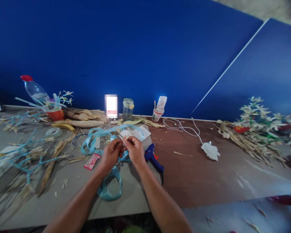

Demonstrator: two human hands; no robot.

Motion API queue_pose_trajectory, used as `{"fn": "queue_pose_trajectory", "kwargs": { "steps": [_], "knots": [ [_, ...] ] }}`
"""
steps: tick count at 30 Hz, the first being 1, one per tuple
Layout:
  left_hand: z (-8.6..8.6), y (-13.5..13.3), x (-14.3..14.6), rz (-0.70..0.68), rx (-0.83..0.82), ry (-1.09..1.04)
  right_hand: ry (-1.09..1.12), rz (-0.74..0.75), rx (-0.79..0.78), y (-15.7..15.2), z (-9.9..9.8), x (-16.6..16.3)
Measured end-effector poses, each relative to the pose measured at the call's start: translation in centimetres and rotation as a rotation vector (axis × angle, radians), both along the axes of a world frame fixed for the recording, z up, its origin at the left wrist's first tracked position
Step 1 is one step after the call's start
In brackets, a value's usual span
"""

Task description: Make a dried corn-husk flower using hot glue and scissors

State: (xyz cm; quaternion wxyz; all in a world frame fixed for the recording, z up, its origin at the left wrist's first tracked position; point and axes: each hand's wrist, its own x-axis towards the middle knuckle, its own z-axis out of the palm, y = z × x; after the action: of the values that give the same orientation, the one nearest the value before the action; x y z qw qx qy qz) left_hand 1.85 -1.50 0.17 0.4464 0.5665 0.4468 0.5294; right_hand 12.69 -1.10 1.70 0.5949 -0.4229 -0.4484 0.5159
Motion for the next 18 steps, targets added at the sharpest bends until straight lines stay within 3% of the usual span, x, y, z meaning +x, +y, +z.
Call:
{"fn": "queue_pose_trajectory", "kwargs": {
  "steps": [13, 18],
  "knots": [
    [0.91, 0.04, -0.17, 0.048, -0.027, -0.11, 0.029, 0.009, 0.009, -0.11, -0.46, 0.3],
    [0.61, 0.32, -0.55, 0.08, -0.013, -0.13, 0.137, -0.002, -0.049, 0.07, -0.18, 0.44]
  ]
}}
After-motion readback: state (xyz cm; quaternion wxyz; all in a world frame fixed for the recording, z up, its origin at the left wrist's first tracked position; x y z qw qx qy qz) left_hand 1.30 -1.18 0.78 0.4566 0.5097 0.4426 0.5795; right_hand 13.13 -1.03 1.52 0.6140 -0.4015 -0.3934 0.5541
